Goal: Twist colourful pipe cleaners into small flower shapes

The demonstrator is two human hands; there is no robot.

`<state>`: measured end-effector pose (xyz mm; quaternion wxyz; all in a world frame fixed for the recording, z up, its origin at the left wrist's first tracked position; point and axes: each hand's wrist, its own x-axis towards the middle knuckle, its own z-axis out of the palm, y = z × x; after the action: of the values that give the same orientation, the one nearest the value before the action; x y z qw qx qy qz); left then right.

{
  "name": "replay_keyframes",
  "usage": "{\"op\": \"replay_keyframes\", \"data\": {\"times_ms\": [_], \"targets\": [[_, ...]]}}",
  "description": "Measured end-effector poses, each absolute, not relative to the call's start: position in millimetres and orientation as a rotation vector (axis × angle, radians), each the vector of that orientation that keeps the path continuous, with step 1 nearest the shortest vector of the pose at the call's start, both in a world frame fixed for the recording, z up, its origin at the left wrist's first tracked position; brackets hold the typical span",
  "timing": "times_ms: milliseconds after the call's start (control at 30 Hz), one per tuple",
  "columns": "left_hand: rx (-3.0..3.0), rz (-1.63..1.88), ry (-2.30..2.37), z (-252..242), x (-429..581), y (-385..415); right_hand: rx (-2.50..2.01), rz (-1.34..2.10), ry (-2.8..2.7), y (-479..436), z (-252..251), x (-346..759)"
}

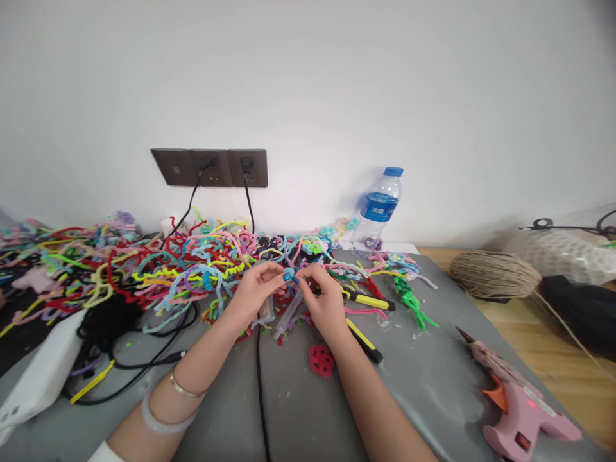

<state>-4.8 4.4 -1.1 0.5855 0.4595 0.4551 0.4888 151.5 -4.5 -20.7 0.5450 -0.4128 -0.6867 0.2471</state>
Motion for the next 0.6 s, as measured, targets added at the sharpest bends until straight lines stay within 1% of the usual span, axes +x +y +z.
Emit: {"op": "replay_keyframes", "data": {"times_ms": [167,367,600], "targets": [[1.201,1.105,1.089,3.4,-6.0,2.5,-0.992,0.747,-1.566,-4.2,-22.2,150.0],[1.170,1.066,1.082,7.1,-5.3,0.8,-0.943,0.918,-1.518,-2.0,-27.5,149.6],[1.081,1.033,1.013,7.6,-12.5,3.3,-0.933,0.836,-1.601,-2.9,-24.5,150.6]]}}
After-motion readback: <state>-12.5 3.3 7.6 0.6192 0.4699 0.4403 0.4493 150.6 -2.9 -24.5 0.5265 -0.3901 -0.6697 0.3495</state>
